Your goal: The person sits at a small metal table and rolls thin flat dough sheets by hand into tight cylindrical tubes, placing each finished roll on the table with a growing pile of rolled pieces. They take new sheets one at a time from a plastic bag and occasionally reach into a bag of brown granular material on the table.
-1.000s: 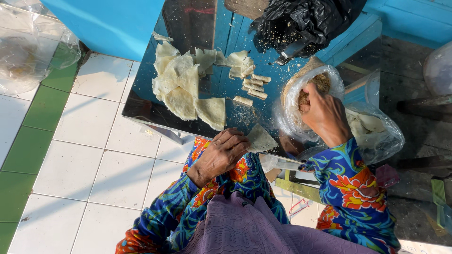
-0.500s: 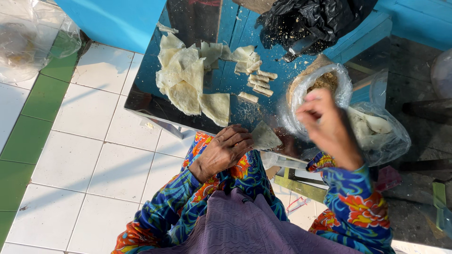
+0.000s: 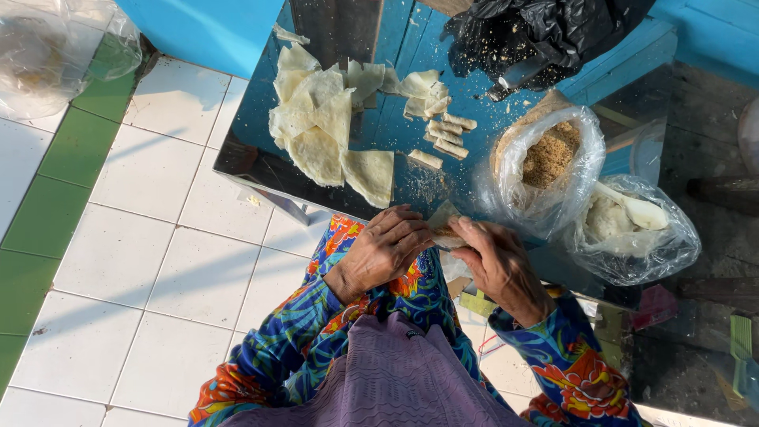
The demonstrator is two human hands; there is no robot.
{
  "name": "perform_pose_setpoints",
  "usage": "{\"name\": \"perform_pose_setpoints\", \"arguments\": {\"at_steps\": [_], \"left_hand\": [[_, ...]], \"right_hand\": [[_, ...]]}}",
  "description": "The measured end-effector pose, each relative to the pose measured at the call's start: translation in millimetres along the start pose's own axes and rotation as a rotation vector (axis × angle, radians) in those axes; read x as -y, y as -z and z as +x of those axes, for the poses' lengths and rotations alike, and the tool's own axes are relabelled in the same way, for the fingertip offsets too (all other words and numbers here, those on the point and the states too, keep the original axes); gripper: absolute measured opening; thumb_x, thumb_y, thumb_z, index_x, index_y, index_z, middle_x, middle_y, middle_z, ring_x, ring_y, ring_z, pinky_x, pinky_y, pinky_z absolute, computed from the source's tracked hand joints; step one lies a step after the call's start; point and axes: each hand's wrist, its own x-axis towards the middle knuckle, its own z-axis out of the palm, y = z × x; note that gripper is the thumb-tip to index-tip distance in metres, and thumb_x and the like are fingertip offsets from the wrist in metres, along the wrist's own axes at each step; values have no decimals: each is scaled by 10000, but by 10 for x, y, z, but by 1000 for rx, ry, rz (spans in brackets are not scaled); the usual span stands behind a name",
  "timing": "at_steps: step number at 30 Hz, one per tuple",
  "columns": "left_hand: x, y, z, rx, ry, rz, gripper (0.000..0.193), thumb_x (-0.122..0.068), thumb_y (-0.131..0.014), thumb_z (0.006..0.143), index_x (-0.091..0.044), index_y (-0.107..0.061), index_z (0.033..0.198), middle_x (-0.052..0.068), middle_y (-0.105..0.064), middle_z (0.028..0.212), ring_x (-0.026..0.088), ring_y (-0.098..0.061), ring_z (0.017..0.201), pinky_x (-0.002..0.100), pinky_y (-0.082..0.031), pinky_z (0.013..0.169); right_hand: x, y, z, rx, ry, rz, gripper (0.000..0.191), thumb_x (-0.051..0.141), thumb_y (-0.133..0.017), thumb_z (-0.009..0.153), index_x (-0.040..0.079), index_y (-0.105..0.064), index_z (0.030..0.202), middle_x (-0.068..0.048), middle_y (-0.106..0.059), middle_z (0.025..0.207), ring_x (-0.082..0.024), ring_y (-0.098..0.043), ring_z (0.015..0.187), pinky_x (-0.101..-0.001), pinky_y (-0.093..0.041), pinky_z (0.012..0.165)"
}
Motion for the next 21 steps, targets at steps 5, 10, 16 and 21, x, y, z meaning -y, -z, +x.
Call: {"name": "perform_pose_setpoints", "arguments": {"at_steps": [5,10,16,21], "left_hand": [[-22,4,13,-19,28,-16,212,-135,-801,906,-59,-715,1084,74,-669,1104,266,-646,1101,439,-524,1073],[-84,86,-2,33,5,194,238,-187,-796,907,-95,-744,1121,-6,-659,1024,190,-604,965,449,-465,944],[-192,170,-1,82,-62,318,402,-164,-685,886,-114,-683,1285,19,-677,1229,190,-640,1135,410,-463,967],[-241,120,5,100,-75,259,518,-140,-661,892,-57,-600,1399,65,-659,1334,222,-631,1245,408,-479,1043]], "right_hand": [[-53,-112,-137,-66,3,-63,563,-5,-735,924,2,-486,1430,-91,-729,1245,-239,-672,1105,-376,-518,944],[-88,-202,-219,-81,18,-168,564,-73,-755,907,5,-547,1426,-88,-710,1054,-240,-684,958,-379,-519,864],[30,-108,-145,-126,91,-188,533,-86,-736,882,12,-560,1376,-111,-741,1150,-246,-704,1012,-391,-510,854],[63,-79,-88,-132,60,-83,525,-110,-655,914,16,-480,1393,-171,-692,1227,-310,-695,1102,-455,-506,972]]}}
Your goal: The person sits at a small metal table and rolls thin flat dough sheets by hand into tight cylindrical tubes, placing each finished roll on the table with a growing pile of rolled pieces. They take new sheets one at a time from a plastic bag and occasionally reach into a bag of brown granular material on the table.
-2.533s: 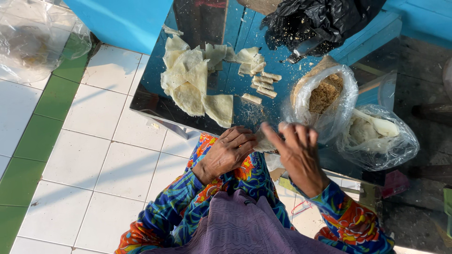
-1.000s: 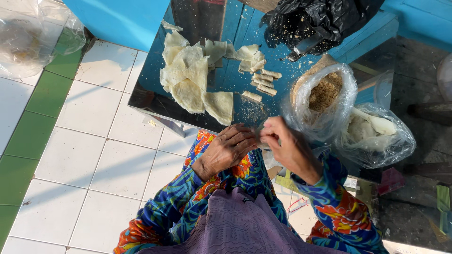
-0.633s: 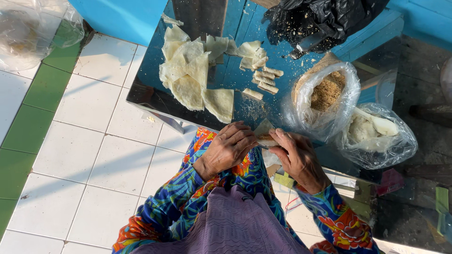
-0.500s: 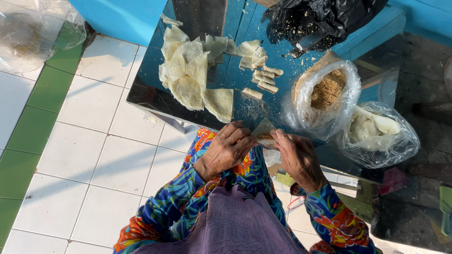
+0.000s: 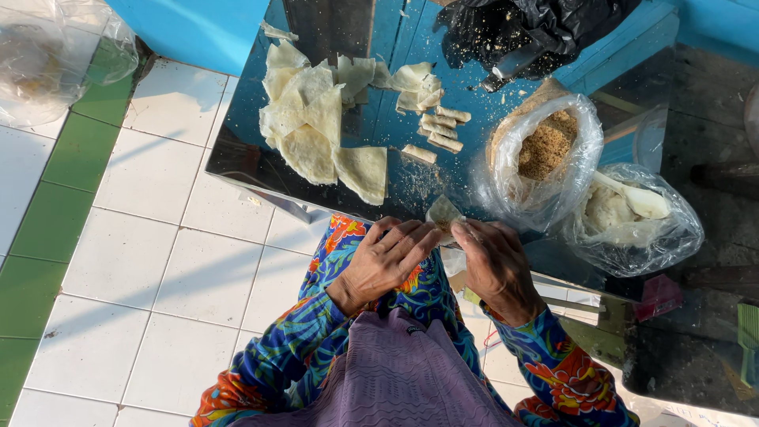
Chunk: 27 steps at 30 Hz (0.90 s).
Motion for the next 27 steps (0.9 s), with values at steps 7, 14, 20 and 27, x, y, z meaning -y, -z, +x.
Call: {"name": "perform_pose_setpoints", "arguments": {"at_steps": [7,14,20,27], "left_hand": [[5,-100,-20,2,2,-10,491,-138,-658,892,-42,-606,1371,81,-666,1322,230,-626,1220,445,-472,1047],[51,-128,38,-9,-35,14,429,-150,-687,894,-56,-674,1313,64,-672,1228,214,-631,1165,488,-439,1062],[-28,-147,279,18,316,-237,194,-110,-722,845,-102,-703,1037,56,-648,967,254,-611,955,451,-446,912],[-77,-59,311,68,99,65,316,-124,-686,806,12,-696,1091,96,-630,994,254,-599,946,404,-488,885]], "right_hand": [[-74,-76,-35,25,-86,166,574,-90,-632,986,-45,-344,1481,-165,-696,1289,-273,-680,1066,-438,-456,1056],[-19,13,59,136,-121,142,731,62,-725,927,-20,-328,1536,-47,-758,1064,-215,-696,932,-408,-424,1019],[-151,49,403,262,-432,397,803,18,-704,903,40,-311,1603,-55,-749,938,-186,-705,842,-384,-501,936],[-22,22,410,178,-310,304,726,-29,-673,921,17,-351,1569,-106,-731,967,-266,-700,885,-396,-544,858]]}}
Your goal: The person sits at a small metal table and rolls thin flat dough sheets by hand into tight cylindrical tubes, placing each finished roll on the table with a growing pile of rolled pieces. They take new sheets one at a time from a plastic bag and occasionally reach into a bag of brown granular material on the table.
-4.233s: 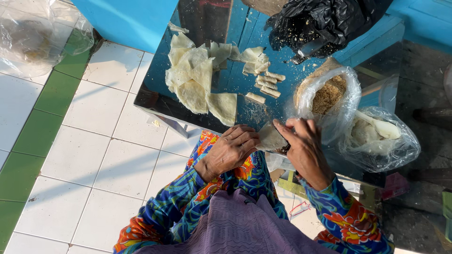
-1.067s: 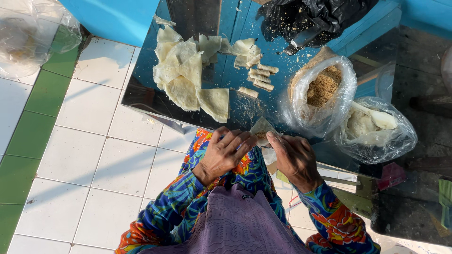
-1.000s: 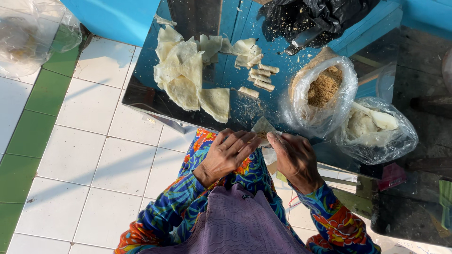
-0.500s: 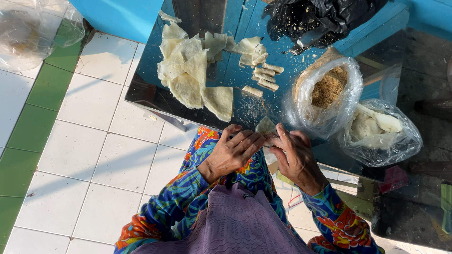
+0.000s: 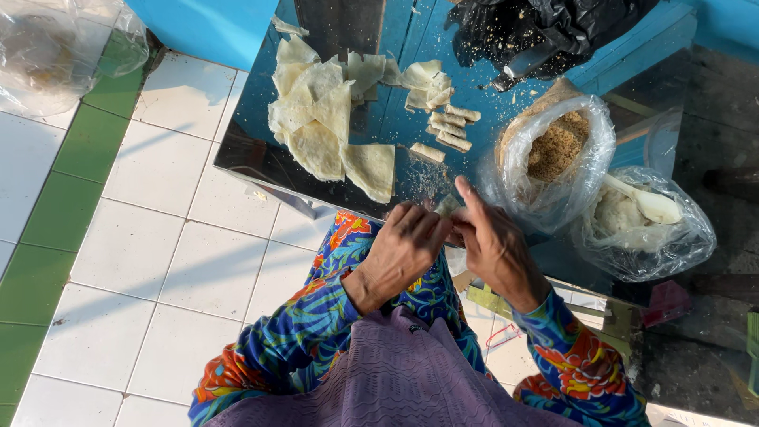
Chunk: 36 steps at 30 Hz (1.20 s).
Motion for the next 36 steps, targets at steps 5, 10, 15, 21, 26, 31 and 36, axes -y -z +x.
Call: {"name": "perform_pose_setpoints", "arguments": {"at_steps": [5,10,15,21,26,31,36], "left_hand": [[39,51,-46,-50,-75,1,365,-152,-664,772,24,-680,1091,109,-627,1057,262,-612,1025,408,-486,996],[90,-52,61,-3,24,-136,228,-139,-694,805,-31,-691,1006,88,-613,1013,275,-603,994,442,-476,952],[280,-185,229,179,214,-346,34,-132,-709,832,-123,-677,836,65,-667,888,272,-629,936,430,-488,820],[266,-161,149,149,123,-254,131,-152,-697,915,-60,-684,1007,88,-660,877,261,-627,889,409,-511,805],[193,-29,-7,58,-58,-15,344,-137,-673,818,13,-664,1128,94,-646,1045,236,-616,999,367,-505,883],[168,-65,106,69,12,-32,272,-132,-667,795,-6,-664,1036,97,-625,986,260,-606,982,388,-492,881],[195,-102,170,201,148,-193,113,-105,-661,828,-67,-638,932,96,-626,934,277,-608,934,388,-511,836]], "right_hand": [[-30,-70,-159,-70,148,-164,677,-15,-708,930,-30,-394,1529,-141,-717,991,-296,-682,914,-415,-531,863],[-38,-83,-119,-76,223,-287,671,-37,-692,921,-43,-395,1522,-163,-696,1031,-305,-673,916,-424,-532,856],[-85,80,132,133,-227,221,788,-53,-685,882,25,-336,1585,-115,-697,923,-211,-690,814,-354,-570,781],[9,36,52,29,-52,48,739,-62,-645,913,21,-348,1584,-144,-699,1014,-272,-700,924,-392,-565,825],[-5,-81,-113,-55,107,-178,675,13,-700,938,-41,-377,1527,-162,-678,995,-314,-661,911,-424,-527,837],[-21,-61,-46,-33,126,-271,655,-42,-678,942,-38,-385,1527,-142,-667,957,-306,-651,916,-448,-508,897],[-44,123,117,132,-178,160,735,-63,-635,884,4,-334,1552,-135,-696,1000,-279,-691,907,-406,-541,822]]}}
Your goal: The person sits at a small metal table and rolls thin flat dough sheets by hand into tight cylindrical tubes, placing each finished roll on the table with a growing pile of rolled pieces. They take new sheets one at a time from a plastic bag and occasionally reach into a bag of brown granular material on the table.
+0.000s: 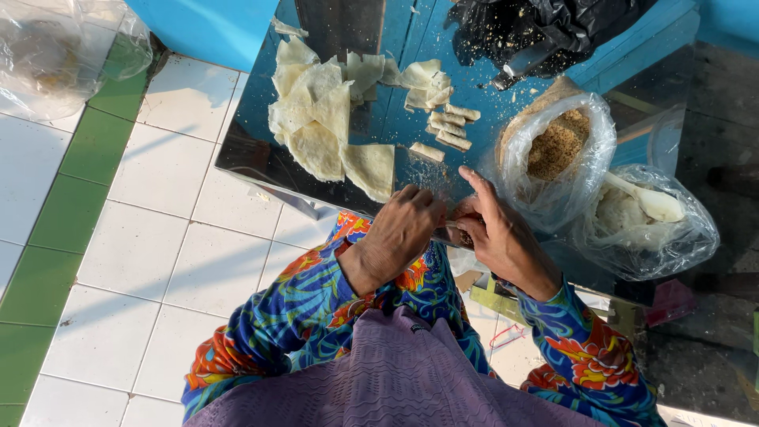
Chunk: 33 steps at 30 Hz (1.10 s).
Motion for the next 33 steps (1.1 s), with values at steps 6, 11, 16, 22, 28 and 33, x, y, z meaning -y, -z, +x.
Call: {"name": "perform_pose_setpoints", "arguments": {"at_steps": [6,11,16,22,28,33], "left_hand": [[-113,38,-71,-39,-103,260,298,-138,-664,825,9,-669,1084,83,-633,925,233,-614,927,349,-521,800],[-210,147,-156,38,-161,395,294,-178,-673,799,7,-705,1025,100,-660,1029,248,-603,1026,395,-501,928],[-291,179,-221,63,-162,494,427,-224,-634,788,24,-726,1123,138,-634,1169,289,-536,1207,488,-427,1062],[-301,0,-162,99,-81,607,528,-262,-588,877,34,-635,1313,199,-532,1353,338,-448,1319,588,-352,1131],[-148,-105,72,-55,17,448,593,-305,-601,871,13,-594,1371,198,-481,1442,349,-418,1335,614,-331,1125],[180,182,-43,-227,155,369,431,-250,-639,934,-33,-599,1304,117,-544,1384,308,-467,1243,606,-342,1064]], "right_hand": [[-9,-104,-62,-91,152,-201,714,-99,-629,901,10,-365,1555,-153,-706,1054,-314,-687,961,-431,-539,848],[-81,-176,-158,-112,307,-376,685,-59,-691,900,-3,-403,1519,-154,-690,1053,-311,-679,969,-429,-540,884],[-103,-190,-165,-221,496,-533,664,-140,-644,863,-47,-422,1482,-187,-681,1250,-310,-687,1101,-411,-541,961],[51,-264,-282,-204,296,-638,666,-84,-621,844,-77,-421,1478,-256,-638,1313,-360,-606,1215,-500,-439,1100],[139,-227,-92,-155,181,-726,728,70,-679,905,-26,-314,1527,-282,-602,1361,-351,-506,1363,-529,-235,1195],[105,28,-26,-141,180,-411,808,-29,-636,881,-41,-256,1594,-195,-672,1347,-283,-582,1214,-462,-323,1115]]}}
